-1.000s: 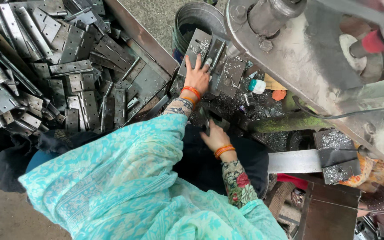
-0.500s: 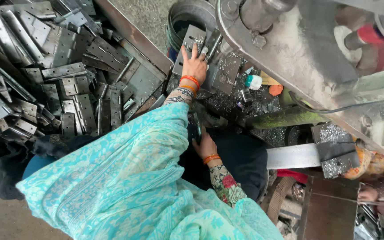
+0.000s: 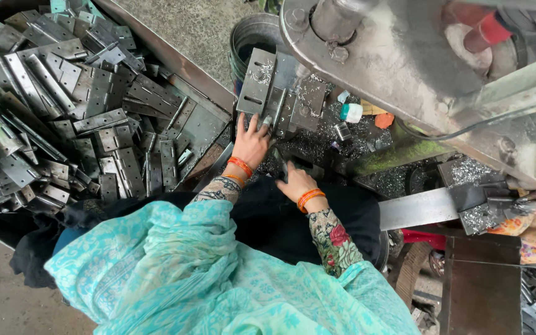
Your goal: The person repeatedly picks metal brackets from a bin, places them into a press machine, and operates the lever to process them. The person handles the brackets one at a time, positioning each piece before actuating the machine.
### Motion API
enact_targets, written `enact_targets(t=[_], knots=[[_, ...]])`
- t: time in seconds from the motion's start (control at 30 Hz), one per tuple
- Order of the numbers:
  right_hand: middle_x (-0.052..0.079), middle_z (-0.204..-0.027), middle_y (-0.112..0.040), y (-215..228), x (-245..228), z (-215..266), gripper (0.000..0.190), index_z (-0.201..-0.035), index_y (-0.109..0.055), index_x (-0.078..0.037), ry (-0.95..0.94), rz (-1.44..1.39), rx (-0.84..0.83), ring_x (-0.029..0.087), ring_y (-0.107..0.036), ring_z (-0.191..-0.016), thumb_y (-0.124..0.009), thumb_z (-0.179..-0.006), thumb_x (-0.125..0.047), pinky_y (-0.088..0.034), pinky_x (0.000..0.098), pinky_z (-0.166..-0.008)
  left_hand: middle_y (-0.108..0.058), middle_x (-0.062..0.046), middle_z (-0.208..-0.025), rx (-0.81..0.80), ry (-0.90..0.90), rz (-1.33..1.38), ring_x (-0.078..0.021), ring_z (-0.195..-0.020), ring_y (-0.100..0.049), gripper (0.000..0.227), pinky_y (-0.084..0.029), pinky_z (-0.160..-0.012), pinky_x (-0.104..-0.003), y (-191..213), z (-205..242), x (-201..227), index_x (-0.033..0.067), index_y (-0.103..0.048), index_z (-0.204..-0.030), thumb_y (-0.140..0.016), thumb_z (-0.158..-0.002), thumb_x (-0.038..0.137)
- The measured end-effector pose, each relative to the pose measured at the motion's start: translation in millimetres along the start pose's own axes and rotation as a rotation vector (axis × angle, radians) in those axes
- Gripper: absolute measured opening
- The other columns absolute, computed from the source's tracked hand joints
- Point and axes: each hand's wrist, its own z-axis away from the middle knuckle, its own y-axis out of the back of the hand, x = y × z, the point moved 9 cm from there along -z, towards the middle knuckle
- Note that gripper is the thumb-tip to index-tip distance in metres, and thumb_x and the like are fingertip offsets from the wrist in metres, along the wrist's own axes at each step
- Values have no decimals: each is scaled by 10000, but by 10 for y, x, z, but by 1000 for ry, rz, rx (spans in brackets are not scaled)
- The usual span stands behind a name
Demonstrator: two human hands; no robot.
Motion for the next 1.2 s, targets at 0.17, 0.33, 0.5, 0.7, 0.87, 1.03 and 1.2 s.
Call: enact_targets(t=[0.17,0.33,0.5,0.7,0.87,1.03,1.2], knots=[[284,-1202,-675,85,-63,55,789,-1491,-408,-22,8,5,9,452,-673,-1095,-685,-881,-438,-548,522,-941,-667,-87,-1349,18,-70,-47,-375,-1413,-451,241,-210,-1196,-675,77,-51,-22,107,-784,-1003,-584,-910,203],[242,-1200,-686,164,-70,98,731,-1465,-475,-91,-1,25,-22,430,-671,-1096,-695,-876,-462,-542,507,-945,-685,-103,-1279,187,-57,40,-329,-1329,-509,218,-313,-1183,-602,585,-156,-17,62,-774,-1010,-645,-866,162],[168,-1127,-770,420,110,-83,584,-1350,-677,-159,27,-85,13,358,-727,-1052,-650,-907,-539,-574,472,-925,-748,-93,-1089,295,488,483,-326,-1150,-635,176,-455,-1030,-463,702,18,-557,27,-751,-943,-709,-800,120],[57,-1016,-745,776,401,-583,499,-1355,-626,-86,135,-867,356,162,-729,-826,-734,-899,-258,-560,301,-616,-792,-62,-813,359,1058,1195,-135,-737,-706,197,-547,-698,-294,-491,424,-967,14,-788,-984,-723,-818,98],[34,-931,-722,1202,655,-674,259,-1147,-683,-12,212,-1234,531,102,-681,-740,-772,-942,-143,-539,230,-540,-753,-52,-947,248,812,1757,-144,-852,-629,229,-495,-757,-308,-926,-183,-696,9,-778,-1037,-679,-842,78],[67,-985,-717,1532,363,-223,178,-1078,-680,-28,404,-687,929,186,-655,-770,-751,-950,-129,-542,310,-619,-644,-111,-1249,99,545,496,-315,-1201,-515,388,-452,-958,-467,-8,-555,-855,58,-708,-1124,-784,-787,235],[96,-1071,-657,1087,-419,-218,233,-1076,-669,-45,549,41,803,310,-685,-959,-748,-863,-97,-572,412,-778,-539,-121,-1422,86,413,296,-381,-1378,-399,498,-355,-1073,-586,491,-455,-533,98,-700,-1208,-796,-799,364]])
